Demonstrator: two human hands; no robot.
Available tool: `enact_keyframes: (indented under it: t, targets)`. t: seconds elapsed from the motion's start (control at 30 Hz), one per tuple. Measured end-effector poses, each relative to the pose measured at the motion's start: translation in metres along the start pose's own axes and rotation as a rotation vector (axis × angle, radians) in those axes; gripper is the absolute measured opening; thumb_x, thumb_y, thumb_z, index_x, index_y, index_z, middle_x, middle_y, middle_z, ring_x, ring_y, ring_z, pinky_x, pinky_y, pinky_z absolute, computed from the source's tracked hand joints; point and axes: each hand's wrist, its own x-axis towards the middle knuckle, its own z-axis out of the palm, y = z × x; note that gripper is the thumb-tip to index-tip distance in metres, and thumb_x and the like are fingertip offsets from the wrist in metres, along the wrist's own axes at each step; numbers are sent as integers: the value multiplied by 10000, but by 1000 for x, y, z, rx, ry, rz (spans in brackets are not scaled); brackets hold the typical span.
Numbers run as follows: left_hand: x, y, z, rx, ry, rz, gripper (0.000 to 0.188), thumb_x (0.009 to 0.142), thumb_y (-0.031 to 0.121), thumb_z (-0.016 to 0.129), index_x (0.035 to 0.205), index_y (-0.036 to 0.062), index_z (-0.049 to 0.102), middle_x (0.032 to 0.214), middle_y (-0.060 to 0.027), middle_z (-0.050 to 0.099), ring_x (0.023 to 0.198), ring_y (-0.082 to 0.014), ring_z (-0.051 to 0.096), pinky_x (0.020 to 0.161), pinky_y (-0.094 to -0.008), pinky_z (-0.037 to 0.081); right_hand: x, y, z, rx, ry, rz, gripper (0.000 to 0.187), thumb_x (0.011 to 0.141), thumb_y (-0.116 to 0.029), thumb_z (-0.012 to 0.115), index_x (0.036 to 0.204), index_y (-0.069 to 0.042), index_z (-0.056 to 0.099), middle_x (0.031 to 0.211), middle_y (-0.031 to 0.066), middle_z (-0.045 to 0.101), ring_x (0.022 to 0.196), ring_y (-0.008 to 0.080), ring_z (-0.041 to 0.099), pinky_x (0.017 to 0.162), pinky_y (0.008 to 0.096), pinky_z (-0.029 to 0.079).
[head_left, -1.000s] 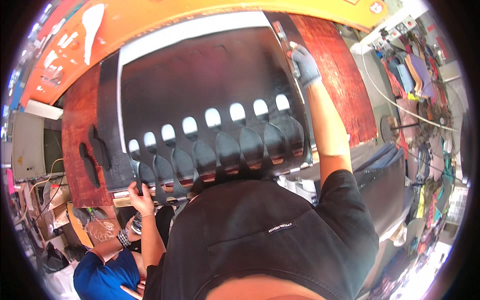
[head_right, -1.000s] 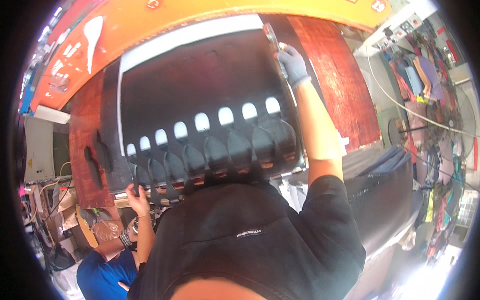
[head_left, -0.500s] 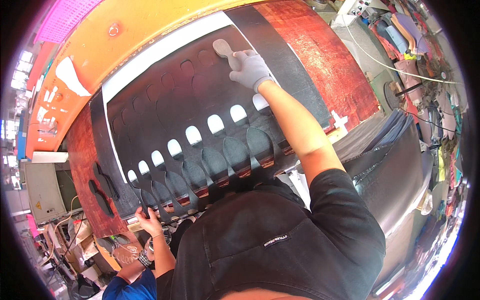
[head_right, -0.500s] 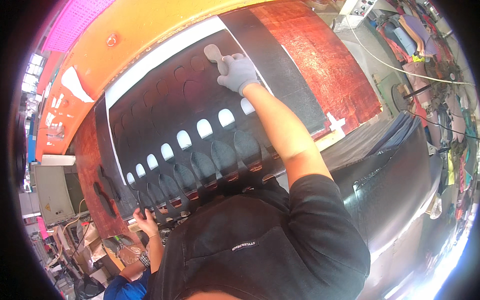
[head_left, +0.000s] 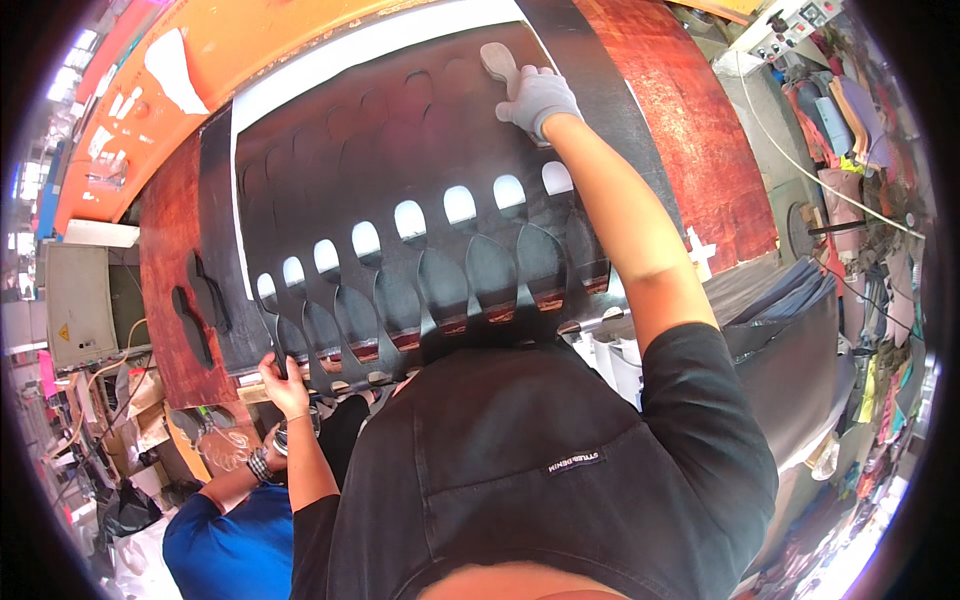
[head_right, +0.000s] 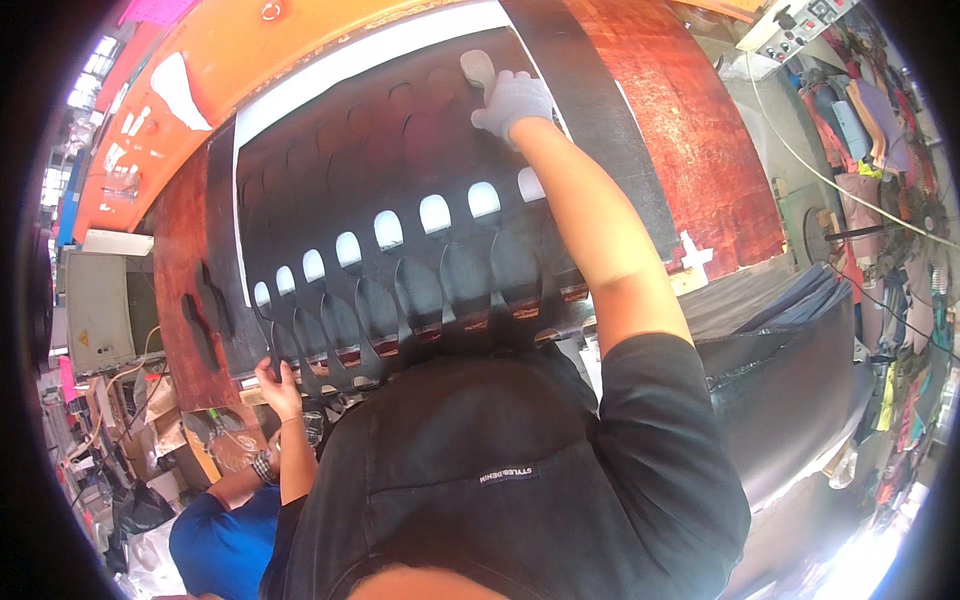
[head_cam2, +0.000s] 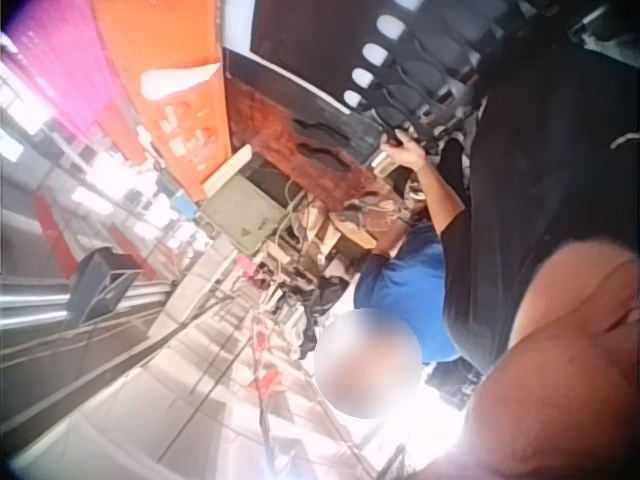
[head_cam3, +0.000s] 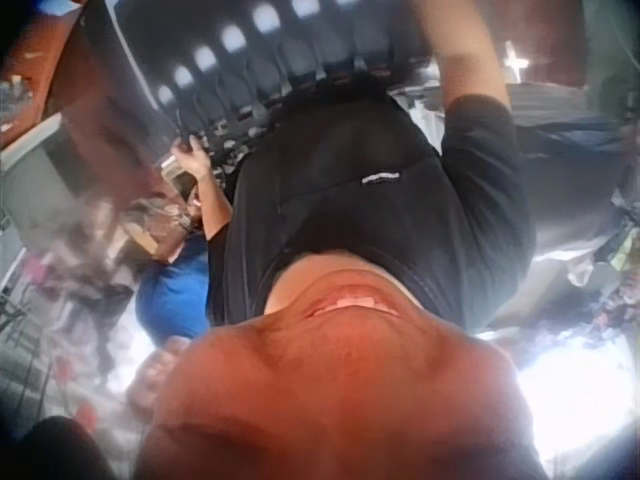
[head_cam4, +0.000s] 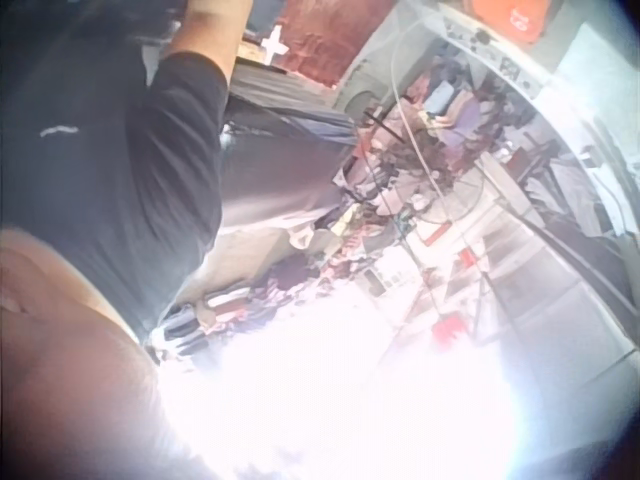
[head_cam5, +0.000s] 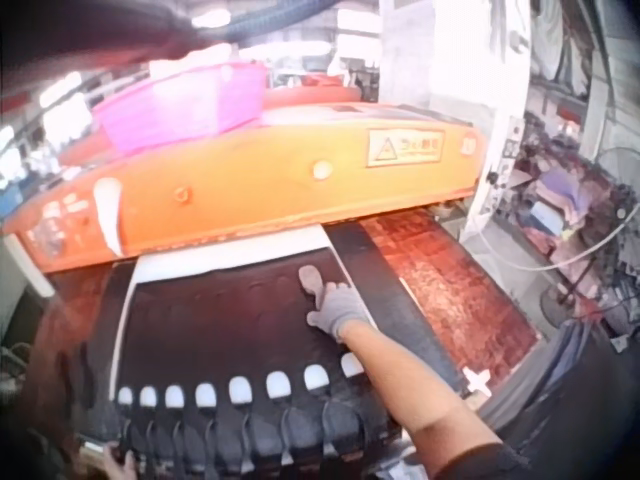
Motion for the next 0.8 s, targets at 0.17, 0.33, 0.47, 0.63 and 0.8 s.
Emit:
enact_keyframes:
  t: [0.17, 0.33, 0.47, 0.63, 0.8]
  targets:
    - [-3, 2, 3, 36, 49, 70, 292, 814, 132, 658, 1035, 3, 516, 705, 10, 435, 636, -107, 393, 590, -256, 373, 20, 27, 15, 497, 163, 24, 652, 723, -453, 665, 1181, -5, 543, 1098, 181, 612, 1012, 283, 597, 883, 353, 452]
    - [-4, 2, 5, -130, -5, -36, 250, 858, 104, 614, 1055, 20, 486, 751, -12, 539, 672, -91, 484, 616, -242, 415, 16, 82, 38, 493, 323, -112, 364, 838, -260, 503, 1135, -75, 603, 1079, 174, 626, 1033, 297, 590, 890, 344, 450]
    - [-2, 5, 5, -177, -2, -74, 242, 862, 85, 596, 1065, 27, 476, 829, -23, 550, 717, -96, 502, 670, -243, 435, 4, 103, 63, 491, 292, -410, 382, 797, -106, 529, 1177, -91, 559, 1192, 181, 559, 1115, 344, 516, 953, 367, 417]
    - [2, 10, 3, -115, -23, -2, 238, 858, 62, 584, 1061, 29, 463, 830, -25, 535, 705, -97, 497, 632, -235, 427, 25, 117, 72, 265, 366, -463, 379, 836, -168, 533, 1214, -132, 529, 1310, 180, 461, 1141, 370, 485, 963, 414, 407]
    - [3, 11, -2, 94, -9, -47, 256, 837, 109, 622, 1036, 20, 489, 820, -29, 504, 723, -120, 462, 655, -261, 413, 27, 107, 68, 188, 320, -378, 410, 859, -226, 511, 1263, -170, 484, 1330, 169, 444, 1145, 376, 482, 966, 433, 403]
